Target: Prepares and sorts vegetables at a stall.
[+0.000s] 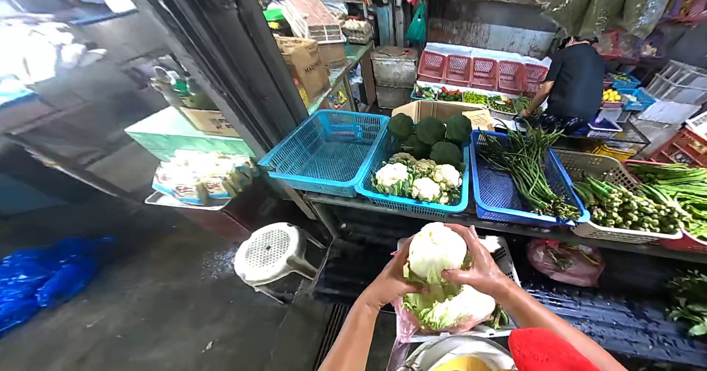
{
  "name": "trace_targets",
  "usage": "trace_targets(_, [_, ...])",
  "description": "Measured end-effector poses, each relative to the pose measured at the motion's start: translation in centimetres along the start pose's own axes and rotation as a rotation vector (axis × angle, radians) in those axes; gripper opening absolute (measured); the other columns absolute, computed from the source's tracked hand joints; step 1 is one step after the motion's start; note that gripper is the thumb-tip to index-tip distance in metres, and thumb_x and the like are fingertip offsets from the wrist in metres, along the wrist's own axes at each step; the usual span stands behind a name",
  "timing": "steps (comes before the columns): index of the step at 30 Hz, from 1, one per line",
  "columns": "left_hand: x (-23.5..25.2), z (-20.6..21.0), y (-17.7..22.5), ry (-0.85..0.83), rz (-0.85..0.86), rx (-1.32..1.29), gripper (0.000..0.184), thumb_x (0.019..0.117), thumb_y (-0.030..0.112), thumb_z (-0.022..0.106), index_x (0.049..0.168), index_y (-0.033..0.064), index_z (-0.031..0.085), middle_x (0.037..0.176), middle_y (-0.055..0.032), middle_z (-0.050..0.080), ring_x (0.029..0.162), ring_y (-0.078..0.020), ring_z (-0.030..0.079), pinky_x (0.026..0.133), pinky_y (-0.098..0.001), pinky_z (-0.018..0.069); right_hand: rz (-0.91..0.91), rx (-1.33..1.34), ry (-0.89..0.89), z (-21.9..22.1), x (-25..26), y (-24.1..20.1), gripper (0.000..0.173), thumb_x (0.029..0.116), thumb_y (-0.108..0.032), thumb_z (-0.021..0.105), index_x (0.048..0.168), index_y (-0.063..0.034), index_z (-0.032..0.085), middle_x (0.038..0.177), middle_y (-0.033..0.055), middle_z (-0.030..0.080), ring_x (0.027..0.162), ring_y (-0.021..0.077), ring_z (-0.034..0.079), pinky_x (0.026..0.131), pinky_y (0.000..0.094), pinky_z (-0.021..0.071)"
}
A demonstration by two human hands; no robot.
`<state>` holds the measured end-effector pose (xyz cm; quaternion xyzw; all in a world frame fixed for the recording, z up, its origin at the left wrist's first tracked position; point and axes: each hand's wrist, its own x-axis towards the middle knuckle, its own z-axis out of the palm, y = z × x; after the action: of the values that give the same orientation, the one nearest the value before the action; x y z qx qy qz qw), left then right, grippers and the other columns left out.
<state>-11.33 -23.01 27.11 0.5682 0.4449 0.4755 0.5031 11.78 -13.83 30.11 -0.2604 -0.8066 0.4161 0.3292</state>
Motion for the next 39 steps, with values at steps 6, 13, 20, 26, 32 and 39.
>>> trace_targets(6, [1.3, 0.1, 1.8, -0.001, 0.000, -0.164, 0.129, 0.0580, 0.041, 0.097, 0.155, -0.0008, 0.022, 0.136, -0.0027, 0.061, 0.121, -0.0065, 0.062, 0.105, -0.0284, 0.0526, 0.120, 0.164, -0.128, -1.4, 1.9, -0.9, 0.095, 0.0741, -0.046, 0.083, 0.151, -0.0056, 0.044, 0.142, 0.0138, 0.057, 0.127, 0.0170, 0.058, 0.108, 0.0376, 0.0502])
trace_targets(13, [4.0, 1.5, 1.3, 0.241, -0.067, -0.550, 0.076, 0.0704, 0.027, 0.086, 0.131, 0.0039, 0.046, 0.101, -0.0051, 0.073, 0.089, -0.0150, 0.074, 0.081, -0.0340, 0.0631, 0.001, -0.196, 0.139, -1.2, 3.4, -1.9, 0.071, 0.0925, -0.041, 0.072, 0.146, -0.0012, 0.049, 0.139, 0.0210, 0.057, 0.124, 0.0281, 0.059, 0.105, 0.0435, 0.0511])
trace_targets(20, [4.4, 1.8, 0.4, 0.463, -0.213, -0.494, 0.057, 0.0929, 0.016, 0.066, 0.143, 0.0014, 0.042, 0.110, -0.0137, 0.070, 0.095, -0.0197, 0.072, 0.085, -0.0373, 0.0620, -0.337, -0.819, -0.050, 0.9, 0.8, -1.5, 0.019, 0.1004, -0.017, 0.057, 0.096, -0.0108, 0.074, 0.095, 0.0070, 0.073, 0.095, 0.0247, 0.071, 0.088, 0.0462, 0.0556])
trace_targets(26, [3.7, 1.6, 0.9, 0.471, -0.240, -0.607, 0.049, 0.0964, 0.017, 0.063, 0.139, 0.0023, 0.044, 0.105, -0.0136, 0.071, 0.092, -0.0201, 0.073, 0.083, -0.0373, 0.0625, -0.476, -1.005, 0.051, 2.8, 0.3, -1.0, 0.016, 0.0976, -0.013, 0.057, 0.087, -0.0096, 0.070, 0.084, 0.0060, 0.069, 0.082, 0.0236, 0.067, 0.078, 0.0409, 0.0531])
trace_targets(32, [2.8, 1.1, 0.0, 0.363, -0.303, -0.538, 0.049, 0.1003, 0.018, 0.057, 0.144, 0.0044, 0.040, 0.107, -0.0089, 0.070, 0.092, -0.0143, 0.071, 0.084, -0.0331, 0.0610, 0.138, -0.226, -0.353, 1.3, 0.3, -4.4, 0.024, 0.0941, -0.013, 0.046, 0.096, -0.0005, 0.066, 0.091, 0.0093, 0.066, 0.091, 0.0201, 0.064, 0.083, 0.0419, 0.0505])
trace_targets(39, [1.5, 0.0, -5.0, -0.019, -0.179, -0.637, 0.100, 0.0554, 0.089, 0.072, 0.121, 0.0131, 0.066, 0.098, -0.0034, 0.077, 0.090, -0.0131, 0.075, 0.084, -0.0330, 0.0620, 0.687, 0.892, -0.380, 0.7, 1.5, -4.6, 0.033, 0.1045, -0.016, 0.039, 0.117, -0.0052, 0.068, 0.054, -0.0121, 0.038, 0.042, -0.0005, 0.034, 0.043, 0.0172, 0.0344])
